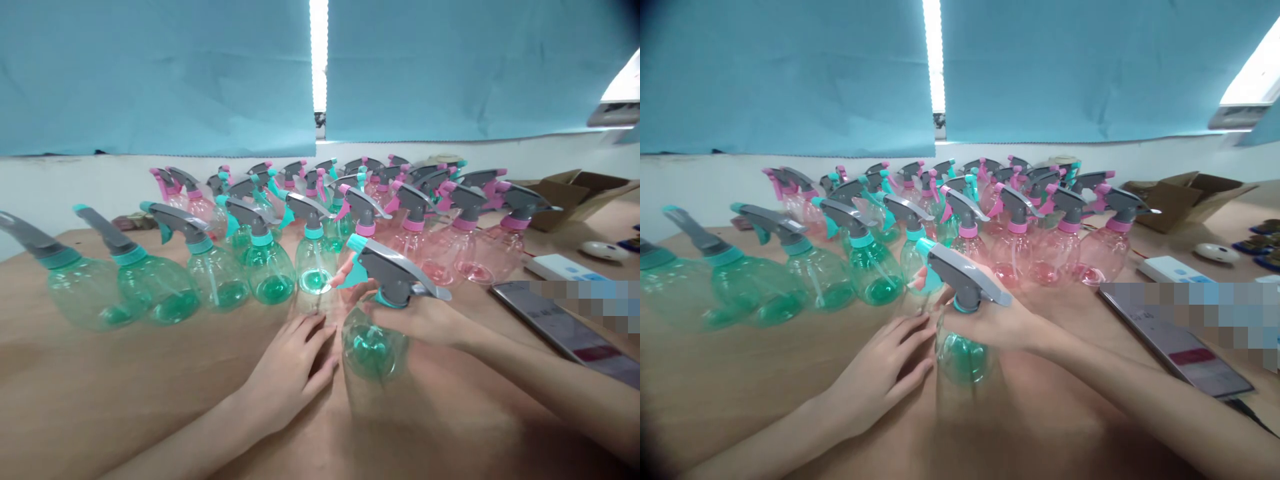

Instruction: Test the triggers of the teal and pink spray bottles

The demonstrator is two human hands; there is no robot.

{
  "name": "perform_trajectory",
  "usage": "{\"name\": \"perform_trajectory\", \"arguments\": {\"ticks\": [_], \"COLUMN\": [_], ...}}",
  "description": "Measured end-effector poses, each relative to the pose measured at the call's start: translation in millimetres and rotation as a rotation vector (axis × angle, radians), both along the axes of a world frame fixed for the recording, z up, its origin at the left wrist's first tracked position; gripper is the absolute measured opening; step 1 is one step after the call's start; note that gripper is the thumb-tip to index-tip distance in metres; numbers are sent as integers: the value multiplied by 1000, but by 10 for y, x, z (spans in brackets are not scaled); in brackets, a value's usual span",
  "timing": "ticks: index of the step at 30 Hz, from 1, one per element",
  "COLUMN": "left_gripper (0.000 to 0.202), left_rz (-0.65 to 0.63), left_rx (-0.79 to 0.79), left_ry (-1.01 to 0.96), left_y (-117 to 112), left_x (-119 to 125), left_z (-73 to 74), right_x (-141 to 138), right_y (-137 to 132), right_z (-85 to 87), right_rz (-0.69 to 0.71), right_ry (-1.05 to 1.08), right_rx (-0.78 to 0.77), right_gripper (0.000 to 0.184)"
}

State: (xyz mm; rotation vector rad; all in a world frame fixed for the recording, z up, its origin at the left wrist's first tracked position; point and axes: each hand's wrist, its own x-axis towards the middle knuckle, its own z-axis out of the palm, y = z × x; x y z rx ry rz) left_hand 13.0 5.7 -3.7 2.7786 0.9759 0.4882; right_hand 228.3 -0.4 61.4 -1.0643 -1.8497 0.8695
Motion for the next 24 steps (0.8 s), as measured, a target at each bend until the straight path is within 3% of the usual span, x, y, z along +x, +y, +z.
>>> {"name": "perform_trajectory", "arguments": {"ticks": [4,9,13,17,24], "left_gripper": [35,35,36,37,36], "left_rz": [1,1,2,0,-1], "left_rx": [2,-3,-2,-8,3], "left_ry": [13,19,18,20,-5], "left_y": [1,2,3,4,-4], "left_x": [3,-2,-4,1,-12], "left_z": [7,21,8,2,-13], "right_x": [-29,-45,-16,-2,-21], "right_y": [-13,-17,-1,14,19], "right_z": [62,109,52,-32,-79], "right_rz": [30,52,42,18,-103], "right_ry": [72,102,102,102,58], "right_rx": [40,97,84,18,-28], "right_gripper": [29,18,18,30,16]}}
